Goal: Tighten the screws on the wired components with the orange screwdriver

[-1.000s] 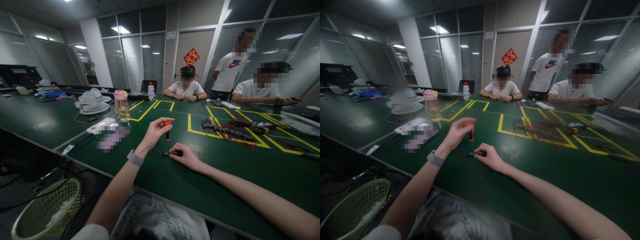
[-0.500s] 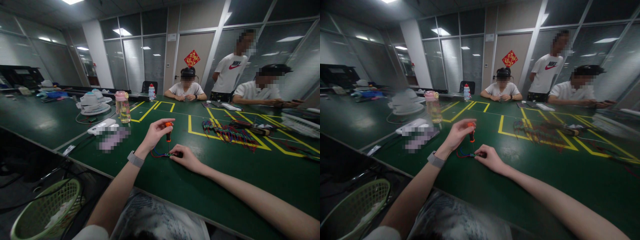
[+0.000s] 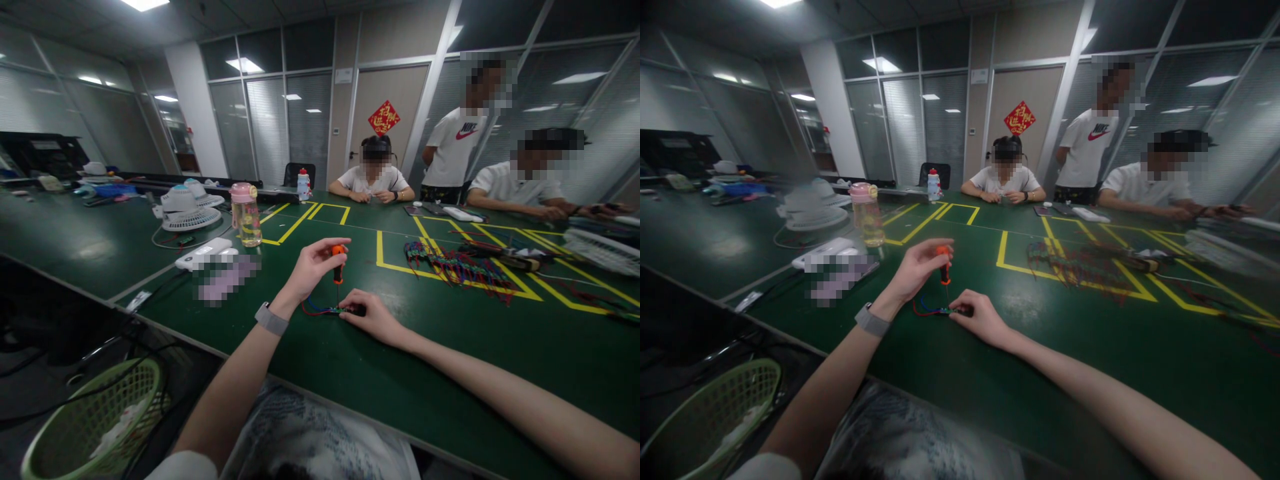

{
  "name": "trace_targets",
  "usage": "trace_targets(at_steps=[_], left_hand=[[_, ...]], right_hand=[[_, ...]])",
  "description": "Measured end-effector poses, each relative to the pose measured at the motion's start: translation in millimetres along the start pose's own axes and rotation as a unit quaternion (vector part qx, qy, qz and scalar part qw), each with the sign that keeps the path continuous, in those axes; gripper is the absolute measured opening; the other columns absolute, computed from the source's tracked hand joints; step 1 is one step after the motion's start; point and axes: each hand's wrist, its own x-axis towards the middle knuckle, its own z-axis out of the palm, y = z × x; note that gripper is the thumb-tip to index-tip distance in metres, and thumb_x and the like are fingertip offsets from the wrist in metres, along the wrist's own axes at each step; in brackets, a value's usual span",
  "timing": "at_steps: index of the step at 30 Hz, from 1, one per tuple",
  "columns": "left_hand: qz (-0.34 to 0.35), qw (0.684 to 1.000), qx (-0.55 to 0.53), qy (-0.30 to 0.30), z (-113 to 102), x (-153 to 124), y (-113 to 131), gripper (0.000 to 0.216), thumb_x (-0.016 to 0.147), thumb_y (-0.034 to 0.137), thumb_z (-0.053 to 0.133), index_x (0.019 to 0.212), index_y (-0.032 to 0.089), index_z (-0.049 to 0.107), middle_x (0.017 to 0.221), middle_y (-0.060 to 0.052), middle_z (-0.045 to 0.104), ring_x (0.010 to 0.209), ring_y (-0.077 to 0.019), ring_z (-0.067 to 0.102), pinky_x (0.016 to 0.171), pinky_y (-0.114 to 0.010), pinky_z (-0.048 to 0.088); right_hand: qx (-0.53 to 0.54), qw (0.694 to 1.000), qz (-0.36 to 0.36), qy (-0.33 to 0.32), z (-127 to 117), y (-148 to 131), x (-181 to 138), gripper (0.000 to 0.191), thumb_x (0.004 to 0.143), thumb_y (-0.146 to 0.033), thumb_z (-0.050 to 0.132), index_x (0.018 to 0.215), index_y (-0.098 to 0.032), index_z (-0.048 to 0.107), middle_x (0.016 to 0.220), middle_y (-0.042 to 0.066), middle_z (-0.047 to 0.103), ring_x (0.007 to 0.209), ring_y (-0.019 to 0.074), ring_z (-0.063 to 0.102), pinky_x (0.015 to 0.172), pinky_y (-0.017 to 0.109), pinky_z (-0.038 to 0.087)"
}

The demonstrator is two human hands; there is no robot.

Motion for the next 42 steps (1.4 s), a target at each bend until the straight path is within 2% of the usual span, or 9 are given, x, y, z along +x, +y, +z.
trace_targets(at_steps=[3,7,10,15,22,25,29,35,42], left_hand=[[0.023,0.999,0.037,0.021,-0.4,0.7,-0.7,0.027,0.074,0.027,0.068,0.101,0.02,0.069,0.113,-0.006,0.062,0.101,-0.0174,0.058,0.088,-0.028,0.044],[-0.008,0.997,-0.075,-0.024,3.8,0.9,2.5,0.032,0.085,0.031,0.053,0.112,0.019,0.064,0.131,-0.01,0.053,0.119,-0.0251,0.05,0.097,-0.037,0.041],[-0.043,0.992,-0.113,-0.044,4.7,-0.1,3.7,0.037,0.084,0.031,0.055,0.118,0.02,0.06,0.128,-0.012,0.055,0.111,-0.0268,0.057,0.092,-0.041,0.045],[0.007,1.0,0.01,0.012,0.1,-0.2,-0.5,0.033,0.071,0.024,0.071,0.103,0.019,0.068,0.102,-0.006,0.066,0.088,-0.0164,0.062,0.079,-0.029,0.048],[-0.012,0.995,-0.09,-0.033,4.1,0.8,2.0,0.031,0.086,0.03,0.052,0.113,0.021,0.064,0.129,-0.009,0.054,0.112,-0.0247,0.056,0.095,-0.039,0.043],[-0.036,0.994,-0.095,-0.032,3.9,-0.2,2.1,0.035,0.083,0.03,0.056,0.117,0.02,0.061,0.12,-0.011,0.06,0.099,-0.024,0.063,0.087,-0.04,0.048],[0.016,0.999,0.013,0.027,-0.1,0.1,-1.3,0.03,0.073,0.026,0.069,0.102,0.018,0.068,0.097,-0.006,0.067,0.083,-0.0152,0.063,0.077,-0.028,0.048],[0.001,0.997,-0.074,-0.003,2.4,1.1,1.3,0.032,0.083,0.031,0.055,0.111,0.018,0.065,0.119,-0.012,0.061,0.105,-0.0239,0.059,0.088,-0.036,0.047],[0.027,0.999,0.028,0.035,-0.9,0.4,-3.2,0.028,0.072,0.028,0.069,0.099,0.019,0.069,0.097,-0.005,0.065,0.082,-0.0136,0.06,0.074,-0.026,0.047]], right_hand=[[0.001,1.0,-0.005,0.001,0.4,1.8,-0.2,0.012,0.077,-0.022,0.064,0.087,-0.017,0.069,0.08,0.003,0.06,0.071,0.0135,0.055,0.067,0.028,0.047],[0.002,1.0,-0.006,0.004,1.1,2.9,-0.3,0.012,0.077,-0.022,0.064,0.086,-0.017,0.069,0.08,0.003,0.06,0.07,0.0133,0.055,0.065,0.027,0.046],[0.004,1.0,-0.002,0.003,1.3,2.2,-0.2,0.011,0.077,-0.021,0.064,0.085,-0.016,0.069,0.08,0.003,0.06,0.071,0.0132,0.055,0.065,0.027,0.045],[0.003,1.0,-0.003,0.006,1.2,1.7,-0.4,0.011,0.077,-0.021,0.064,0.085,-0.016,0.069,0.08,0.003,0.06,0.07,0.0129,0.055,0.065,0.026,0.045],[-0.001,1.0,-0.005,0.004,-0.2,-0.1,-0.2,0.01,0.077,-0.021,0.064,0.085,-0.017,0.068,0.078,0.003,0.06,0.069,0.0131,0.054,0.065,0.027,0.045],[-0.001,1.0,-0.004,0.003,-0.3,-0.2,-0.1,0.011,0.077,-0.022,0.064,0.085,-0.017,0.069,0.079,0.003,0.06,0.069,0.0131,0.054,0.065,0.027,0.045],[-0.002,1.0,-0.007,0.004,0.2,1.3,-0.1,0.012,0.077,-0.023,0.063,0.086,-0.017,0.069,0.079,0.003,0.06,0.07,0.0132,0.055,0.064,0.027,0.045],[0.001,1.0,-0.009,0.003,0.7,2.8,-0.3,0.012,0.077,-0.023,0.064,0.086,-0.017,0.069,0.079,0.003,0.06,0.07,0.0132,0.055,0.065,0.027,0.045],[0.001,1.0,-0.008,0.003,1.0,3.3,0.1,0.013,0.078,-0.024,0.063,0.087,-0.017,0.069,0.08,0.003,0.061,0.07,0.013,0.054,0.064,0.027,0.045]])
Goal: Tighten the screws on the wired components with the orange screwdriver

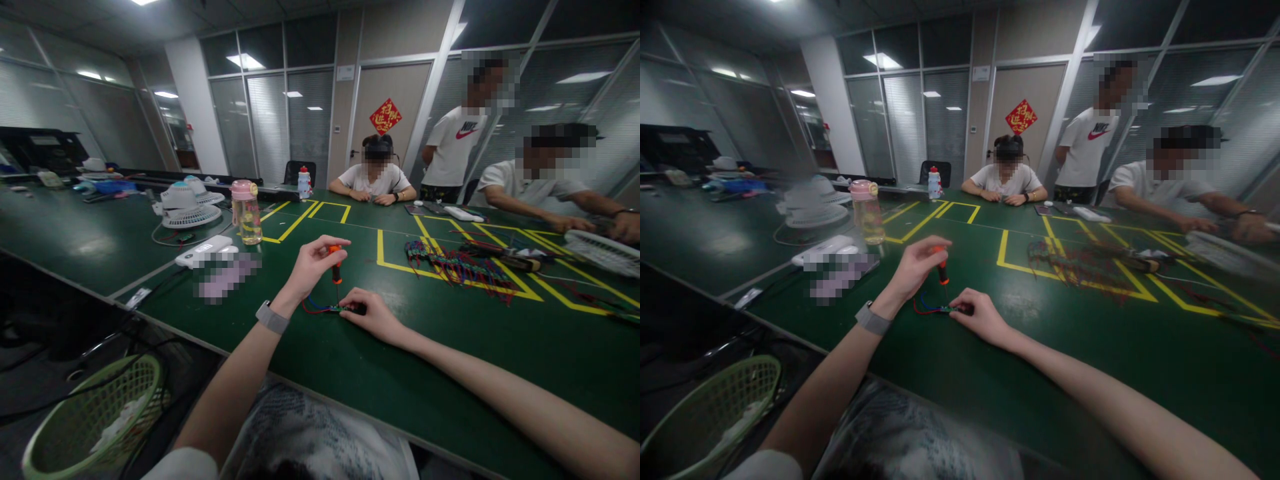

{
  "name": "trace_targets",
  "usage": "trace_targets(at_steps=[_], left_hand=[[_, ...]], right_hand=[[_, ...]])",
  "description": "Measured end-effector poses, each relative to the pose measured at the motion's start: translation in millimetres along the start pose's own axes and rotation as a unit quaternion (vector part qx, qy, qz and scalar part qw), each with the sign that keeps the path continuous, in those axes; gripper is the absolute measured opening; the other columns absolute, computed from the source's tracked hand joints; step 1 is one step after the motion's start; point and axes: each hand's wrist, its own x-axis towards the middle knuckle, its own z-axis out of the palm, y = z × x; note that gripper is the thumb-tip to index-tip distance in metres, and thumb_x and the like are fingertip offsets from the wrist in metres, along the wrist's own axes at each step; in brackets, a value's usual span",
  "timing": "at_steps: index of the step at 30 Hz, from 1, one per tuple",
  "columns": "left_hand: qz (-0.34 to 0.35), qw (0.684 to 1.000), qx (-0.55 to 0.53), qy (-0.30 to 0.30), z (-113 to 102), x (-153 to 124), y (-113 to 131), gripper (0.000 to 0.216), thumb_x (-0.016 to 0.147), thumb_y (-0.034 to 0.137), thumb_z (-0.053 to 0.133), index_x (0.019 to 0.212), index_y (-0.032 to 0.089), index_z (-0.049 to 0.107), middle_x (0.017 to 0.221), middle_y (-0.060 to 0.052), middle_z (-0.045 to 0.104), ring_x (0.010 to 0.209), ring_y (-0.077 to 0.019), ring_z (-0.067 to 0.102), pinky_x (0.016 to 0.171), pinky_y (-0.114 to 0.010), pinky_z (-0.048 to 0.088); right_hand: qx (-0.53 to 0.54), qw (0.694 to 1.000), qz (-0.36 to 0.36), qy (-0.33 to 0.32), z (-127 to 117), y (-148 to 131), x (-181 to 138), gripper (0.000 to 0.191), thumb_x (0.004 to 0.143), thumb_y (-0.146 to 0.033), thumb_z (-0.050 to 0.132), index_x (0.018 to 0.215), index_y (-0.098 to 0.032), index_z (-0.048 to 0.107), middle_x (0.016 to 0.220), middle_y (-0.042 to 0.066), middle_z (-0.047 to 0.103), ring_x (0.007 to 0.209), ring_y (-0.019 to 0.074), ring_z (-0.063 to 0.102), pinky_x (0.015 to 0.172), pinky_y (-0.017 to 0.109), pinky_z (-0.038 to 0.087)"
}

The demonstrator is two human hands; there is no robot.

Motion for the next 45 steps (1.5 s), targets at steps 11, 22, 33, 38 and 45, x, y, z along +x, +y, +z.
trace_targets(at_steps=[11,22,33,38,45], left_hand=[[-0.058,0.989,-0.125,-0.063,4.5,-0.5,4.2,0.035,0.082,0.028,0.055,0.117,0.021,0.061,0.121,-0.01,0.06,0.103,-0.0239,0.06,0.087,-0.04,0.047],[-0.026,0.991,-0.122,-0.057,4.8,0.4,6.3,0.03,0.084,0.027,0.052,0.11,0.02,0.066,0.132,-0.01,0.053,0.117,-0.0267,0.051,0.095,-0.039,0.042],[0.018,1.0,-0.002,-0.01,-0.9,1.0,-0.1,0.022,0.074,0.024,0.068,0.095,0.02,0.071,0.11,-0.005,0.061,0.096,-0.0154,0.057,0.079,-0.024,0.045],[-0.038,0.986,-0.144,-0.075,3.7,0.5,5.4,0.033,0.085,0.026,0.049,0.115,0.02,0.063,0.133,-0.01,0.051,0.114,-0.0264,0.053,0.092,-0.039,0.045],[-0.008,0.999,-0.03,-0.029,-0.6,0.1,-0.1,0.031,0.075,0.024,0.067,0.106,0.019,0.067,0.102,-0.007,0.065,0.089,-0.0162,0.061,0.08,-0.029,0.048]], right_hand=[[0.004,1.0,-0.002,0.001,0.0,-0.5,0.3,0.012,0.077,-0.023,0.063,0.086,-0.017,0.069,0.079,0.003,0.06,0.07,0.0136,0.055,0.065,0.027,0.045],[0.001,1.0,-0.002,0.0,-0.3,-0.8,-0.7,0.013,0.077,-0.023,0.063,0.087,-0.017,0.069,0.08,0.003,0.06,0.071,0.0137,0.055,0.065,0.027,0.045],[0.0,1.0,0.002,-0.003,0.1,0.7,-0.5,0.013,0.077,-0.022,0.063,0.087,-0.016,0.069,0.08,0.003,0.06,0.071,0.0135,0.055,0.065,0.027,0.045],[0.001,1.0,0.003,0.0,0.1,-0.2,-0.1,0.012,0.077,-0.022,0.064,0.087,-0.016,0.069,0.079,0.003,0.06,0.071,0.0135,0.055,0.066,0.027,0.045],[0.001,1.0,0.005,-0.003,-0.3,-0.7,-0.4,0.012,0.077,-0.021,0.064,0.087,-0.016,0.069,0.079,0.003,0.059,0.071,0.0133,0.055,0.065,0.027,0.044]])
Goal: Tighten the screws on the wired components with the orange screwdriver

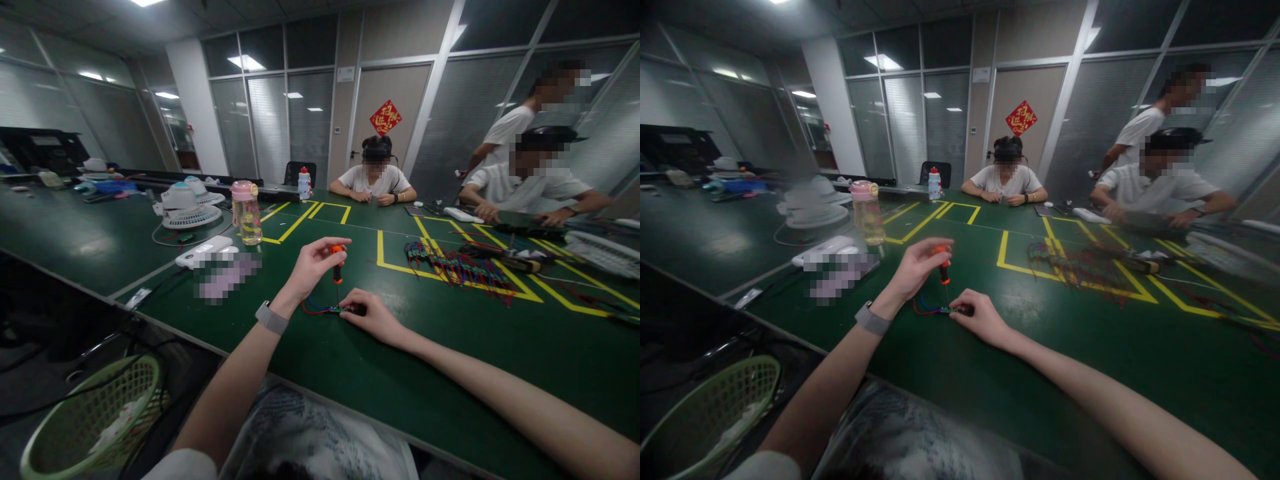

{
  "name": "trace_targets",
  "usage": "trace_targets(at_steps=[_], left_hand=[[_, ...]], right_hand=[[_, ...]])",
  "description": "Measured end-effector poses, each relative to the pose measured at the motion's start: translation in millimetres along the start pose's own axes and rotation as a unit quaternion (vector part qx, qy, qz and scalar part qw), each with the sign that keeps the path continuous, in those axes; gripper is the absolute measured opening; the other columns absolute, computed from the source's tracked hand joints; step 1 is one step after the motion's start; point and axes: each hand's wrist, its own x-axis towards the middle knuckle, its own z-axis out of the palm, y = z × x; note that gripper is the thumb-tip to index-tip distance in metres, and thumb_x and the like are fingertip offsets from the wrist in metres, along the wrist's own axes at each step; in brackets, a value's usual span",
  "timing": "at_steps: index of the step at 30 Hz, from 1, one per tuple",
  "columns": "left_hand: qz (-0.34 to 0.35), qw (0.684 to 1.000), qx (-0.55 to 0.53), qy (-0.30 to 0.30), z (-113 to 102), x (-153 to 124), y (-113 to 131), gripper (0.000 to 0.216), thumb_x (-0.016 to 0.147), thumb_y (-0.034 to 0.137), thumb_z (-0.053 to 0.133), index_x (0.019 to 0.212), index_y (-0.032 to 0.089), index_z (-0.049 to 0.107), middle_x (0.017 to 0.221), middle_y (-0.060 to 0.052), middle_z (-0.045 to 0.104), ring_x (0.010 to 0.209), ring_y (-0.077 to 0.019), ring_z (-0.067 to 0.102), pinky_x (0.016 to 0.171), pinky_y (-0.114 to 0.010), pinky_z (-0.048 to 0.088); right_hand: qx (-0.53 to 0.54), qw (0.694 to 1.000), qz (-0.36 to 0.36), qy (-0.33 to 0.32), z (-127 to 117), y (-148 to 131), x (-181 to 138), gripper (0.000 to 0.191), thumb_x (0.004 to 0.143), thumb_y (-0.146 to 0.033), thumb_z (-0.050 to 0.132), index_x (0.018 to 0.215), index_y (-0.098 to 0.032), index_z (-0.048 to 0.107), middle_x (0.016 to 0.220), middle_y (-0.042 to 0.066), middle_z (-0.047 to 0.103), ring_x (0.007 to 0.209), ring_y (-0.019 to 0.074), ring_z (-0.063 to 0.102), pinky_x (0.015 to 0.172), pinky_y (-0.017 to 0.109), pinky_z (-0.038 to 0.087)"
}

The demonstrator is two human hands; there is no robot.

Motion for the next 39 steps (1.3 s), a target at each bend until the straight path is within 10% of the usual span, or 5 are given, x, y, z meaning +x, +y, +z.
trace_targets(at_steps=[8,15,33,39], left_hand=[[-0.042,0.992,-0.108,-0.051,4.5,0.5,4.6,0.034,0.085,0.026,0.051,0.117,0.022,0.061,0.129,-0.01,0.054,0.111,-0.025,0.055,0.092,-0.04,0.045],[0.011,1.0,0.02,0.009,0.0,-0.5,0.9,0.027,0.073,0.024,0.069,0.1,0.02,0.069,0.096,-0.004,0.064,0.083,-0.013,0.059,0.076,-0.026,0.047],[-0.005,0.999,-0.045,-0.017,3.2,0.4,4.3,0.028,0.083,0.027,0.055,0.107,0.019,0.068,0.125,-0.009,0.057,0.112,-0.0224,0.052,0.09,-0.032,0.043],[-0.034,0.998,-0.058,-0.018,3.9,-0.9,4.0,0.031,0.078,0.027,0.063,0.108,0.02,0.066,0.102,-0.007,0.067,0.086,-0.0171,0.061,0.079,-0.032,0.047]], right_hand=[[-0.003,1.0,-0.003,0.004,0.6,1.7,0.4,0.011,0.077,-0.022,0.063,0.086,-0.017,0.069,0.079,0.003,0.06,0.07,0.0132,0.054,0.065,0.027,0.044],[0.0,1.0,-0.009,0.004,0.7,2.5,-0.3,0.012,0.077,-0.022,0.063,0.087,-0.017,0.068,0.078,0.003,0.059,0.069,0.013,0.054,0.063,0.026,0.043],[-0.001,1.0,-0.008,0.001,-0.3,0.4,-0.2,0.012,0.078,-0.023,0.063,0.086,-0.017,0.068,0.079,0.003,0.059,0.07,0.0132,0.054,0.065,0.027,0.045],[0.001,1.0,-0.006,0.003,-0.6,-1.3,-0.2,0.012,0.078,-0.024,0.063,0.086,-0.017,0.068,0.079,0.003,0.06,0.07,0.0131,0.054,0.065,0.027,0.045]])
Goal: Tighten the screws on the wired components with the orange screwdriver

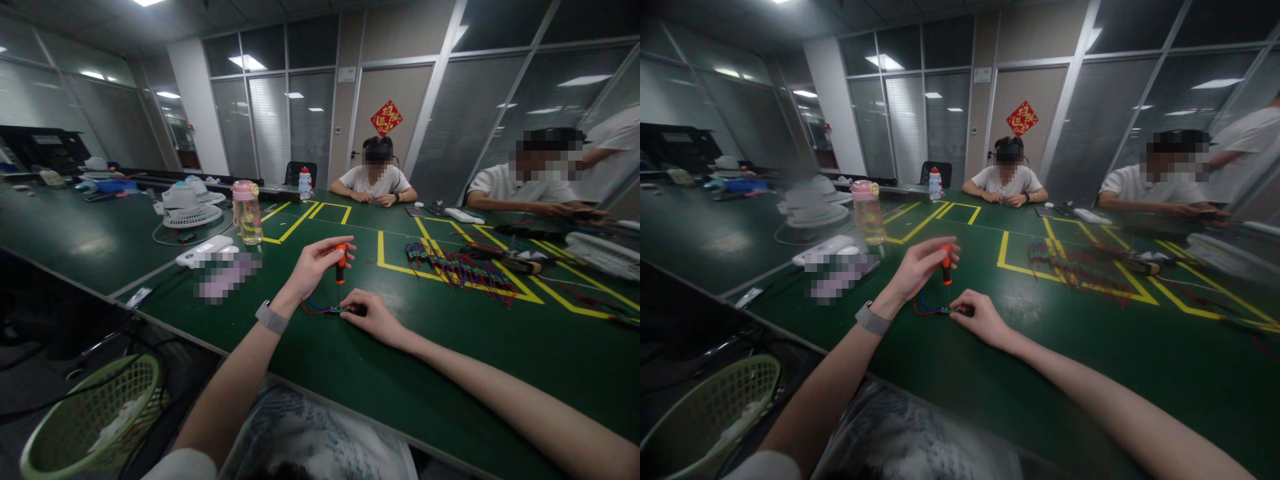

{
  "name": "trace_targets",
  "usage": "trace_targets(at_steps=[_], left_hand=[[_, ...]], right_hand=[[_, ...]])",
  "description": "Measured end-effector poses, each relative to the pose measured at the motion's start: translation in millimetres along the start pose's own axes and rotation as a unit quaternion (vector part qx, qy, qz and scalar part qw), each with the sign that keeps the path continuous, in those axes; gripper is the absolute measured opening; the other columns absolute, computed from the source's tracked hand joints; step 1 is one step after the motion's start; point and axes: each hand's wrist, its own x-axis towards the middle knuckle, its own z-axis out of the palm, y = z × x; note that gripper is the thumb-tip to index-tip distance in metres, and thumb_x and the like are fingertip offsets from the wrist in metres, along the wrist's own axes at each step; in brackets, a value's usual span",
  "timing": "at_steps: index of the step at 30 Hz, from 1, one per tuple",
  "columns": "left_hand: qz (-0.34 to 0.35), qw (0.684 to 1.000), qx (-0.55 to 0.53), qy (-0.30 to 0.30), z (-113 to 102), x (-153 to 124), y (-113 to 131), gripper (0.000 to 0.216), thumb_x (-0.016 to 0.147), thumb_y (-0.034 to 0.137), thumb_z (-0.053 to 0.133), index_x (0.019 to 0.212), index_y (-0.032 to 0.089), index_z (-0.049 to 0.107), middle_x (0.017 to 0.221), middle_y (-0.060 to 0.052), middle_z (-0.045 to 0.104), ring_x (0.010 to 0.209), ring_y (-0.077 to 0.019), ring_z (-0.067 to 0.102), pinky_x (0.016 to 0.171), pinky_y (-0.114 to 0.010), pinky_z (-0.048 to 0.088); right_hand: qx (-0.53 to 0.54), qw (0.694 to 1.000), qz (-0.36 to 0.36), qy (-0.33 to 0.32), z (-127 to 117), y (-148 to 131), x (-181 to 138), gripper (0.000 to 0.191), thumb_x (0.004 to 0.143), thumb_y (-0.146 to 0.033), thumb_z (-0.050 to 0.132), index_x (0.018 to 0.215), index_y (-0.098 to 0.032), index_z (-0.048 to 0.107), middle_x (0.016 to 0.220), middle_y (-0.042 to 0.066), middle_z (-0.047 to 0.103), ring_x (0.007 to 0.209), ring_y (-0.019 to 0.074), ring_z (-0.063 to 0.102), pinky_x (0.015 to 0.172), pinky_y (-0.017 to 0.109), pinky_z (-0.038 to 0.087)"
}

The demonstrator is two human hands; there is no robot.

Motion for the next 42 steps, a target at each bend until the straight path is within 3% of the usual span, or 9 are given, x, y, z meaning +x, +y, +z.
trace_targets(at_steps=[2,5,11,18,24,30,33,37,42], left_hand=[[0.032,0.998,0.047,0.028,-2.9,0.2,-2.5,0.023,0.073,0.024,0.068,0.096,0.019,0.07,0.091,-0.003,0.066,0.078,-0.0123,0.059,0.074,-0.026,0.045],[0.057,0.994,0.072,0.054,-5.1,1.6,-3.6,0.016,0.076,0.024,0.065,0.089,0.019,0.072,0.097,-0.003,0.065,0.086,-0.0124,0.056,0.077,-0.024,0.044],[-0.002,0.998,-0.061,-0.011,0.7,1.4,1.8,0.034,0.082,0.027,0.054,0.114,0.018,0.063,0.12,-0.012,0.06,0.102,-0.0239,0.059,0.088,-0.04,0.046],[0.04,0.997,0.061,0.034,-3.4,0.4,-3.0,0.025,0.072,0.023,0.069,0.097,0.019,0.071,0.103,-0.006,0.065,0.092,-0.0156,0.059,0.081,-0.027,0.046],[-0.014,0.997,-0.058,-0.04,3.2,0.3,3.7,0.034,0.084,0.029,0.052,0.114,0.019,0.063,0.124,-0.011,0.058,0.107,-0.0253,0.057,0.09,-0.04,0.045],[0.014,0.999,0.032,-0.007,-0.9,-2.0,0.0,0.029,0.074,0.022,0.068,0.103,0.019,0.068,0.099,-0.006,0.065,0.085,-0.0146,0.06,0.077,-0.027,0.047],[0.03,0.997,0.061,0.02,-1.7,-0.7,-0.2,0.022,0.077,0.024,0.064,0.098,0.019,0.07,0.104,-0.005,0.064,0.093,-0.0148,0.057,0.081,-0.025,0.044],[-0.001,0.999,-0.033,-0.008,1.8,0.5,3.2,0.028,0.083,0.027,0.054,0.106,0.017,0.067,0.118,-0.01,0.06,0.108,-0.0233,0.055,0.09,-0.036,0.045],[0.006,1.0,0.004,0.008,-1.1,-0.1,0.0,0.022,0.076,0.026,0.066,0.096,0.018,0.067,0.09,-0.005,0.065,0.081,-0.0152,0.061,0.078,-0.031,0.048]], right_hand=[[-0.003,1.0,0.0,-0.001,0.0,0.5,-0.1,0.012,0.078,-0.024,0.063,0.086,-0.017,0.069,0.078,0.003,0.06,0.07,0.0131,0.054,0.065,0.027,0.044],[-0.005,1.0,-0.002,0.0,0.5,2.6,-0.1,0.013,0.078,-0.024,0.063,0.087,-0.017,0.069,0.078,0.003,0.06,0.07,0.0132,0.054,0.064,0.027,0.044],[-0.004,1.0,0.001,-0.001,0.1,0.6,0.1,0.012,0.078,-0.023,0.063,0.086,-0.017,0.069,0.079,0.003,0.06,0.07,0.013,0.054,0.065,0.027,0.044],[0.0,1.0,-0.003,-0.001,-0.5,0.5,-0.1,0.012,0.078,-0.023,0.063,0.086,-0.017,0.069,0.079,0.003,0.06,0.071,0.0133,0.054,0.066,0.027,0.045],[0.002,1.0,-0.001,0.004,0.6,1.0,-0.1,0.012,0.077,-0.024,0.063,0.085,-0.018,0.069,0.079,0.003,0.06,0.071,0.0135,0.055,0.065,0.027,0.045],[0.003,1.0,0.002,-0.003,0.1,-0.3,-0.1,0.012,0.078,-0.025,0.063,0.086,-0.017,0.069,0.08,0.003,0.06,0.072,0.0138,0.055,0.066,0.027,0.045],[-0.003,1.0,0.001,0.0,0.9,0.4,0.0,0.012,0.078,-0.025,0.063,0.086,-0.017,0.069,0.079,0.003,0.06,0.07,0.0137,0.054,0.065,0.027,0.045],[-0.002,1.0,0.003,0.002,1.4,0.2,0.1,0.012,0.078,-0.025,0.063,0.085,-0.017,0.069,0.079,0.003,0.06,0.07,0.0136,0.054,0.066,0.028,0.046],[0.003,1.0,-0.001,-0.001,0.5,-0.9,0.2,0.012,0.078,-0.025,0.063,0.085,-0.018,0.069,0.08,0.003,0.061,0.071,0.0139,0.055,0.066,0.027,0.046]])
